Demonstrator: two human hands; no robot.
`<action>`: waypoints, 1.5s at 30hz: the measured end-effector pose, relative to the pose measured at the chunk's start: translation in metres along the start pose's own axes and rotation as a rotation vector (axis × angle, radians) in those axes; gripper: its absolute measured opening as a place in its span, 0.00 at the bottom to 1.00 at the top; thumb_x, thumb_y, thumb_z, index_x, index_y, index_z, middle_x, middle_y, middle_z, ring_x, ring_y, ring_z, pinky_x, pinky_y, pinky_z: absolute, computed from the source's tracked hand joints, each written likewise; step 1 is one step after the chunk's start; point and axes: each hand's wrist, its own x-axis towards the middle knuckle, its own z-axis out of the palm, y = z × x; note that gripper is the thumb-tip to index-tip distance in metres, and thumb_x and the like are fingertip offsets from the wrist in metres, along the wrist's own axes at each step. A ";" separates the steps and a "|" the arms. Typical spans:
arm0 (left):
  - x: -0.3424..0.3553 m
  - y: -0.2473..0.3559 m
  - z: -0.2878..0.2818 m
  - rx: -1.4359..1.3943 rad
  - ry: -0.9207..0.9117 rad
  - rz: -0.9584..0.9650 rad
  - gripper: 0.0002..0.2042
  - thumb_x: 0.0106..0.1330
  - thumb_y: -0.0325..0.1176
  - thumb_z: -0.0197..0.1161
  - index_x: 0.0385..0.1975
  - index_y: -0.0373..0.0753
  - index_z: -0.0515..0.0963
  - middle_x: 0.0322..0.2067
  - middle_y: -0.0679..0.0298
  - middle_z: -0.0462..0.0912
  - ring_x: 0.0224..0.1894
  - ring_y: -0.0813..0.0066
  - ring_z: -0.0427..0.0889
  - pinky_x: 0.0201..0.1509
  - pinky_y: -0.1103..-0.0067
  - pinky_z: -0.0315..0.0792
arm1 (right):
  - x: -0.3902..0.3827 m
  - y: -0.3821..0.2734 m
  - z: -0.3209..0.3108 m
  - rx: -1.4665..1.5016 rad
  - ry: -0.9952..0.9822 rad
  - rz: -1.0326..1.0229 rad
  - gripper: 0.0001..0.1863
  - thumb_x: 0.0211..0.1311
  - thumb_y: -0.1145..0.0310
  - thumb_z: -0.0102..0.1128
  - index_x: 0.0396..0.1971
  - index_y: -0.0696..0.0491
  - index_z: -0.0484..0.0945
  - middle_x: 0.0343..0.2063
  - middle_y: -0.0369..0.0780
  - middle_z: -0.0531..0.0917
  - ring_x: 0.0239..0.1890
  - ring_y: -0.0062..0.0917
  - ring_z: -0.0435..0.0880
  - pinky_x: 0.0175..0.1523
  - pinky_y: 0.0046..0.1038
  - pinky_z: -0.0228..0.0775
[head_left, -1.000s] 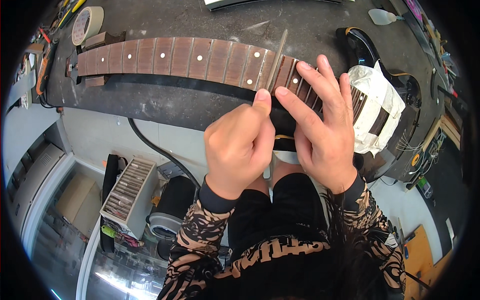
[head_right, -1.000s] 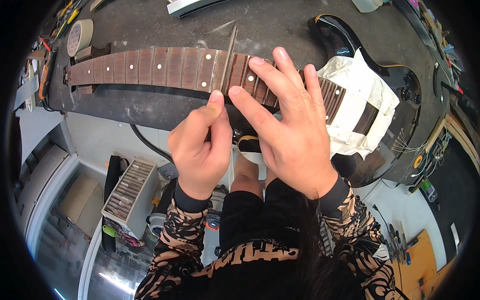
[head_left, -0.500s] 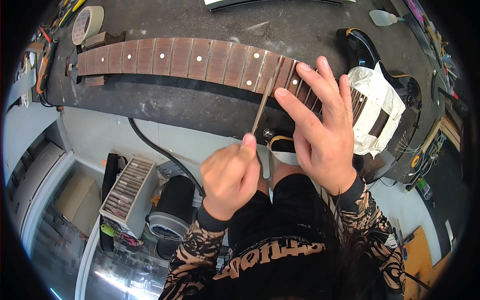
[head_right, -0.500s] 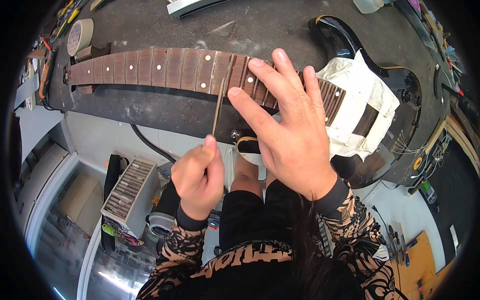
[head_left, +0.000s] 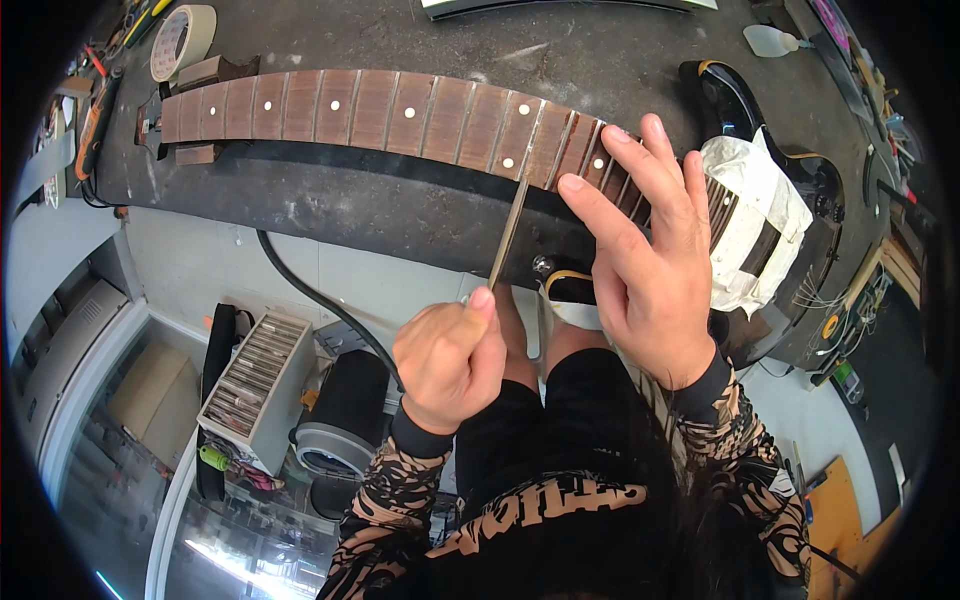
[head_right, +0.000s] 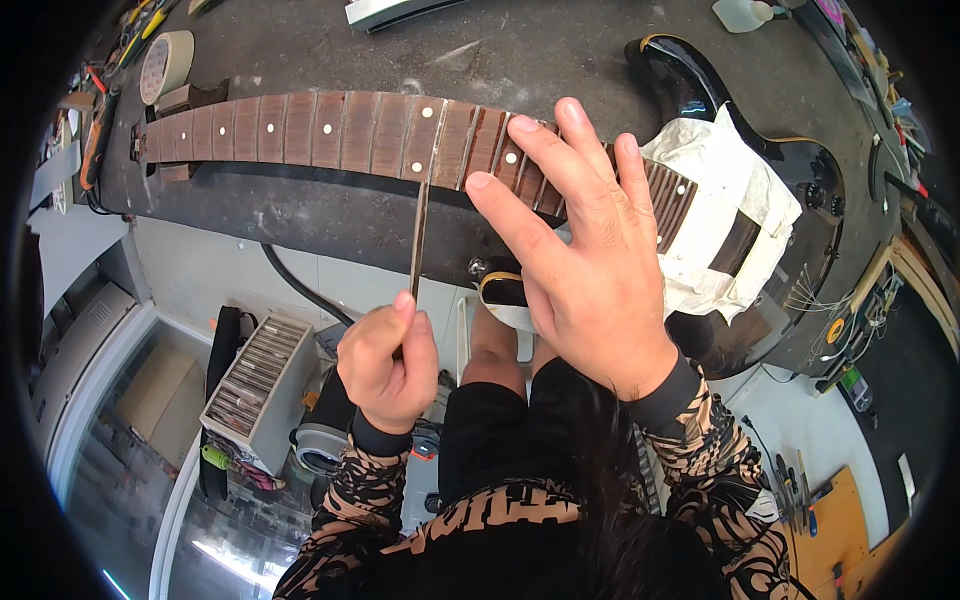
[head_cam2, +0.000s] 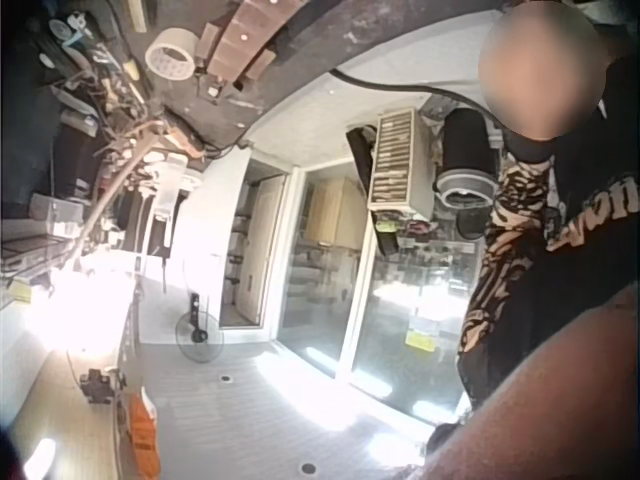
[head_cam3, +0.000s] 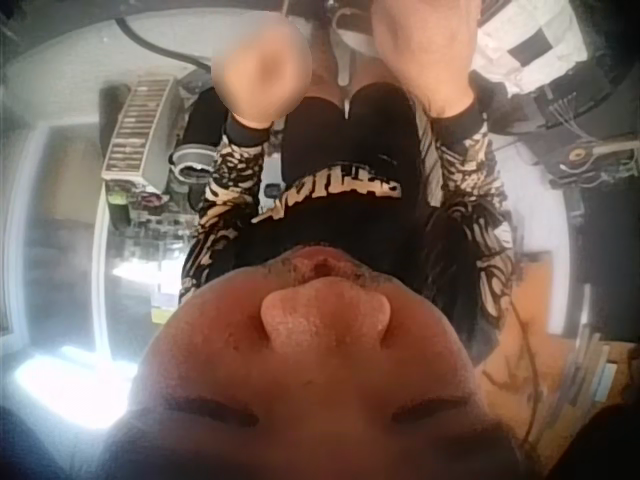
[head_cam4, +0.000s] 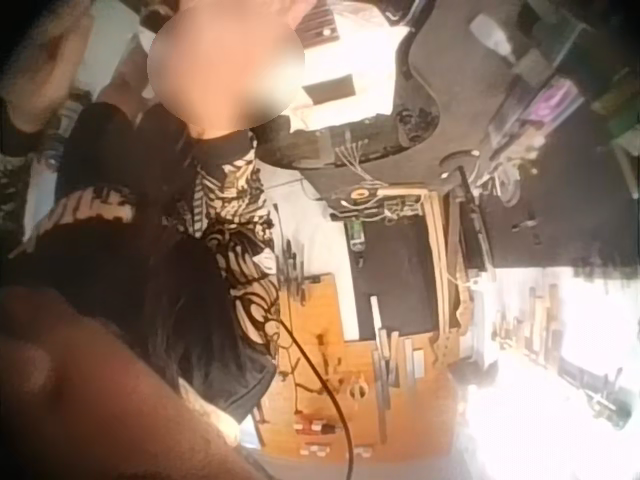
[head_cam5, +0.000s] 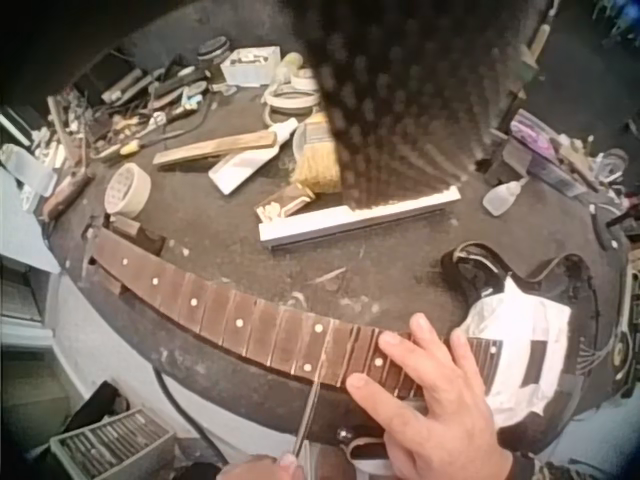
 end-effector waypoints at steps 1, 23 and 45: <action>0.000 0.000 0.001 0.000 0.000 -0.001 0.23 0.58 0.10 0.70 0.56 0.31 0.84 0.21 0.62 0.77 0.18 0.63 0.76 0.25 0.70 0.72 | -0.001 0.001 0.000 -0.001 0.000 0.000 0.41 0.49 0.91 0.57 0.64 0.43 0.86 0.74 0.45 0.74 0.81 0.52 0.66 0.83 0.62 0.48; 0.032 -0.007 0.026 0.024 -0.085 -0.013 0.28 0.56 0.13 0.68 0.61 0.30 0.84 0.20 0.61 0.75 0.19 0.62 0.75 0.25 0.69 0.70 | -0.002 0.002 0.001 -0.041 0.001 -0.007 0.37 0.55 0.83 0.66 0.66 0.39 0.84 0.74 0.43 0.75 0.81 0.49 0.68 0.80 0.64 0.55; 0.046 -0.013 0.036 -0.002 -0.087 0.029 0.29 0.55 0.13 0.69 0.62 0.32 0.83 0.21 0.62 0.73 0.20 0.63 0.75 0.24 0.69 0.70 | 0.000 0.002 -0.002 -0.059 0.002 0.000 0.39 0.53 0.87 0.63 0.65 0.40 0.85 0.74 0.44 0.74 0.81 0.49 0.67 0.81 0.62 0.53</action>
